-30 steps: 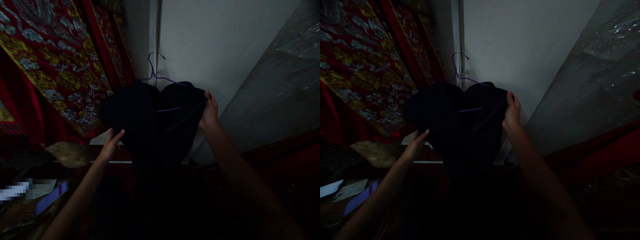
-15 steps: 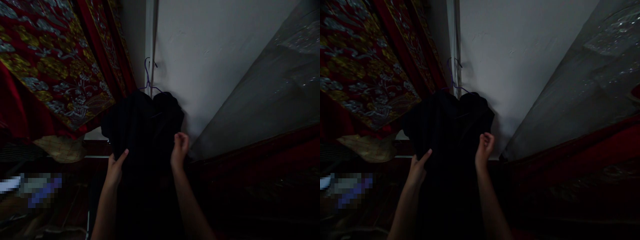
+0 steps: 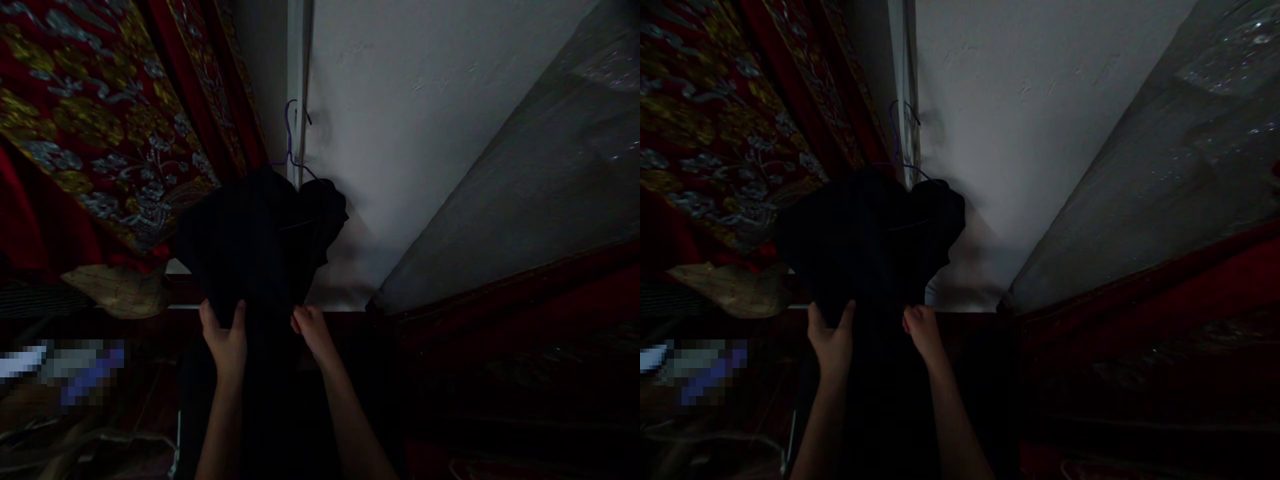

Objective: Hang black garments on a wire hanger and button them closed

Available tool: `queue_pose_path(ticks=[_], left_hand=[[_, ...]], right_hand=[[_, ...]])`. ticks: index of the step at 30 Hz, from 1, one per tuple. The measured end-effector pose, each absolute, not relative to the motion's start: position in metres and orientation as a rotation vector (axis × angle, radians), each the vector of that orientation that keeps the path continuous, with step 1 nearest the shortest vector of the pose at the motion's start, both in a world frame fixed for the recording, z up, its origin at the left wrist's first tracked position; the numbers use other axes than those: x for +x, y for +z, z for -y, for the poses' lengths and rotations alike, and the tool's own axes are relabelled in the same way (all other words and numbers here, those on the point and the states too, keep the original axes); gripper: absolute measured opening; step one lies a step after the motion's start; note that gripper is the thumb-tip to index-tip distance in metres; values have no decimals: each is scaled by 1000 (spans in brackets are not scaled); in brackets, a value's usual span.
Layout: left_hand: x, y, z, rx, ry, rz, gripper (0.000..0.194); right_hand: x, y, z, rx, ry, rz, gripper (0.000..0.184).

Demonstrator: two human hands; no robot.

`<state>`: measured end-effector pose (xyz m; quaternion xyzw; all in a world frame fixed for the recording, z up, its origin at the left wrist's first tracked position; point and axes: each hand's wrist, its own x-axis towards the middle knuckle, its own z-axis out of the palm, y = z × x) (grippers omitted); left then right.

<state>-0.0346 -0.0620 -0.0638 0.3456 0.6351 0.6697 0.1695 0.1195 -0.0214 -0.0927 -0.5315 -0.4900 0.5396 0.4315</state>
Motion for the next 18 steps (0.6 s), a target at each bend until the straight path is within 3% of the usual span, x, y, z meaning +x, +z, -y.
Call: queue_pose_path(ticks=[3,10,18], left_hand=[[-15,-87,64,1244,2067,-1971,60],[19,-111,68,1469,1535,-1408,35],[27,-99,44,1339,1483,-1269,26]], right_hand=[[116,-93,38,-1332,1308,1120,51],[112,-69,42,-1137,1305,1169,51],[127,-91,28,-1106,1287,1013,43]])
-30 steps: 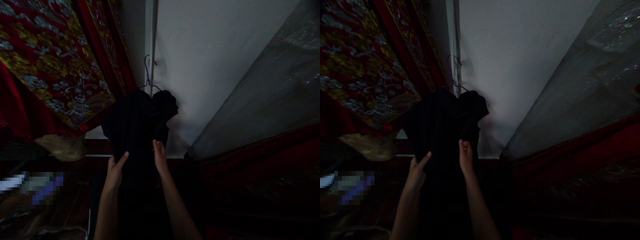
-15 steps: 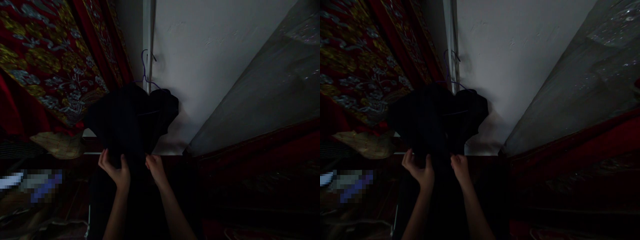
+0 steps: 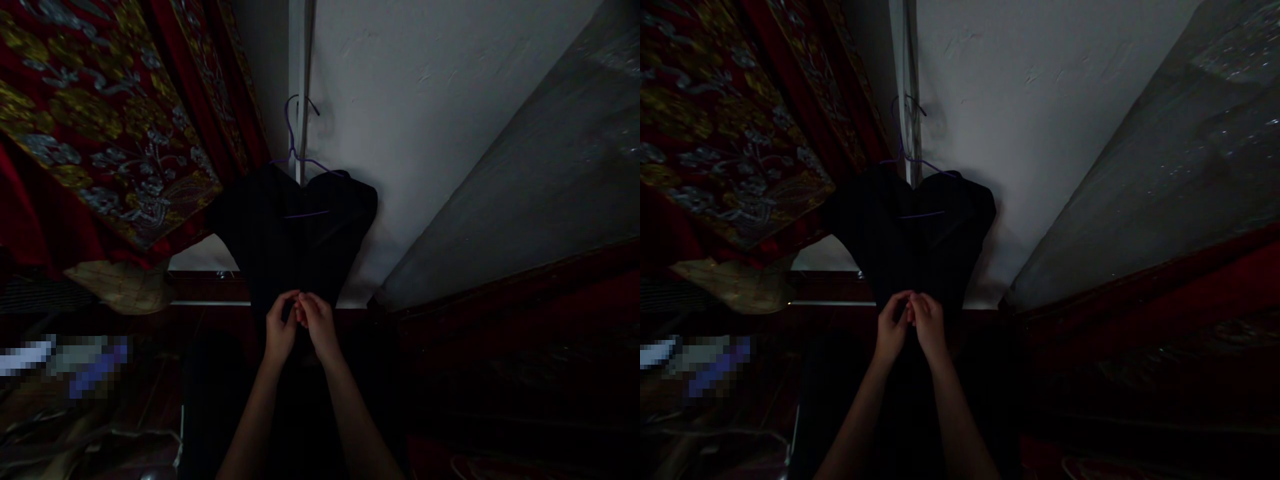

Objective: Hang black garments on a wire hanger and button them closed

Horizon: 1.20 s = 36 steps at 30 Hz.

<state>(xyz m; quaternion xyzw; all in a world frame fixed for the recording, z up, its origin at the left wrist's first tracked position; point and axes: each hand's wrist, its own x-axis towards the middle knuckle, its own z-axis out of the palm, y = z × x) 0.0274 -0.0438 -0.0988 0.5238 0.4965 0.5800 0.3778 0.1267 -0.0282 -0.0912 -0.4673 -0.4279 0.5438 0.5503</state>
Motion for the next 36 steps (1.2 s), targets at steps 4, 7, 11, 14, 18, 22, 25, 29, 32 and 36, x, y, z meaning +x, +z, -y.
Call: queue_pose_path(ticks=[4,7,11,14,18,22,25,29,32,36], left_hand=[[23,-121,31,1219,1501,-1299,20],[19,-136,29,1190,1511,-1323,21],[18,-151,35,1226,1461,-1322,22],[16,-160,37,1247,1445,-1341,19],[12,-167,37,1290,1486,-1395,37],[16,-159,42,1432,1496,-1393,27],[23,-149,48,1430,1528,-1385,15],[28,-142,52,1377,1632,-1462,29],[26,-144,54,1391,1635,-1475,31],[26,-144,55,1438,1616,-1510,25]], right_hand=[[136,-99,-26,-1395,1034,1119,48],[135,-97,-75,-1528,966,1171,51],[129,-103,-104,-1605,1015,1147,46],[126,-118,-79,-1598,1110,1108,41],[122,-132,-9,-1485,1230,1072,37],[118,-120,30,-1351,1296,1100,40],[117,-104,31,-1282,1276,1091,45],[116,-90,32,-1133,1292,1037,46],[119,-87,38,-1108,1373,997,43],[126,-81,38,-1165,1525,1011,34]])
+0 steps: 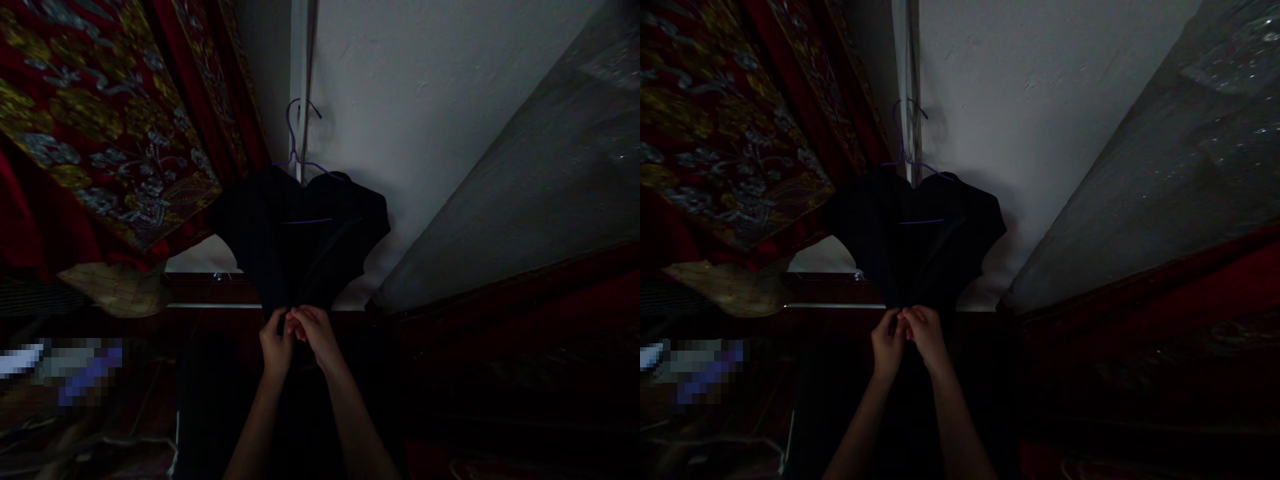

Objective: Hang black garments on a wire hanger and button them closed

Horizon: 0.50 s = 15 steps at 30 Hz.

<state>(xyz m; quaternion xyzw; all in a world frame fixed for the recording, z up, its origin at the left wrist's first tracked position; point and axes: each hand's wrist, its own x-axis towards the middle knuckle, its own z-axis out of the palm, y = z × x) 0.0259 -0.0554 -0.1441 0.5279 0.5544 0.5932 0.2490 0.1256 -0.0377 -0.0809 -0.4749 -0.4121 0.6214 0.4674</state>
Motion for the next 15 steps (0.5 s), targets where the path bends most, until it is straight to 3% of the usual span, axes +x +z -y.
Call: queue_pose_path(ticks=[8,15], left_hand=[[35,-135,56,1504,1700,-1516,14],[37,-132,55,1553,1691,-1465,13]], right_hand=[[135,-69,24,-1256,1593,1118,29],[133,-66,26,-1213,1448,1008,26]])
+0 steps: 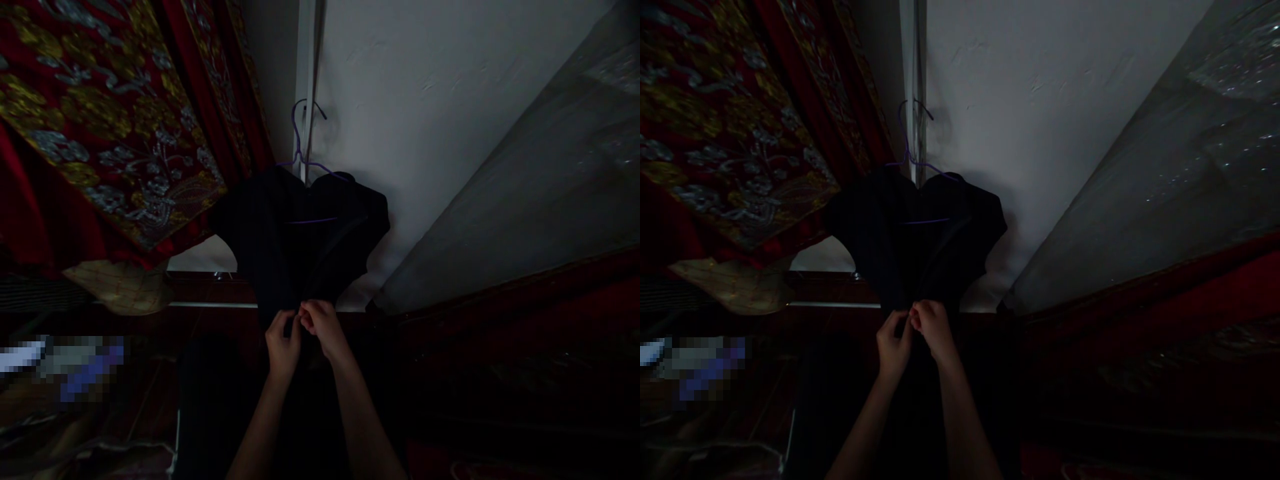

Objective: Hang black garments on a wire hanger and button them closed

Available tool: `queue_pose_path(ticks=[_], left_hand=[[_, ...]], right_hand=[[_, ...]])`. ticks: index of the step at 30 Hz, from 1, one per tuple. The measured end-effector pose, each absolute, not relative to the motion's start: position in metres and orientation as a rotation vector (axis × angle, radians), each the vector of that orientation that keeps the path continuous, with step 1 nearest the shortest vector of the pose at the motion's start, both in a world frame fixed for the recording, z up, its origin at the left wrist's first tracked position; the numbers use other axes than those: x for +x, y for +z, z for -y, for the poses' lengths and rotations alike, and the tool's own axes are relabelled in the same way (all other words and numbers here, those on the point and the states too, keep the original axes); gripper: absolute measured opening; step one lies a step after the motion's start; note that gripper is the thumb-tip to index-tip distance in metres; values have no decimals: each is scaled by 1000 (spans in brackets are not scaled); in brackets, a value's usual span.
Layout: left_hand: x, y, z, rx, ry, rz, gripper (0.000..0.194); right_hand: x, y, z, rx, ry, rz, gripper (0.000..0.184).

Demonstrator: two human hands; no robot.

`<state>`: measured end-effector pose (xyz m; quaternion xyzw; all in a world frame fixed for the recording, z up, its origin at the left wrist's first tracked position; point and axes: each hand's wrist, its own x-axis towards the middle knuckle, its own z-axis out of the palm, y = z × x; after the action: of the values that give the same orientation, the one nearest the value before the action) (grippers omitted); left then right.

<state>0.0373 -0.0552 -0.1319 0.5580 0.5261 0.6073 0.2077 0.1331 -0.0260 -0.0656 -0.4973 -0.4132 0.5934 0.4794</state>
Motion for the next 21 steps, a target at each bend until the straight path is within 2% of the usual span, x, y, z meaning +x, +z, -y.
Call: queue_pose_path(ticks=[3,10,13,16,17,21], left_hand=[[44,-128,52,1586,1619,-1468,15],[48,-137,37,1696,1466,-1440,21],[39,-129,20,1746,1408,-1384,18],[27,-93,-3,1778,1410,-1313,14],[23,-73,-12,1778,1454,-1294,21],[9,23,-45,1844,1933,-1077,37]], right_hand=[[132,-38,-4,-1182,1365,999,23],[128,91,-99,-1019,1041,1120,27],[126,111,-100,-980,1030,1218,30],[129,107,-86,-909,1027,1236,30],[131,105,-82,-891,1019,1249,30],[138,107,-69,-834,916,1394,30]])
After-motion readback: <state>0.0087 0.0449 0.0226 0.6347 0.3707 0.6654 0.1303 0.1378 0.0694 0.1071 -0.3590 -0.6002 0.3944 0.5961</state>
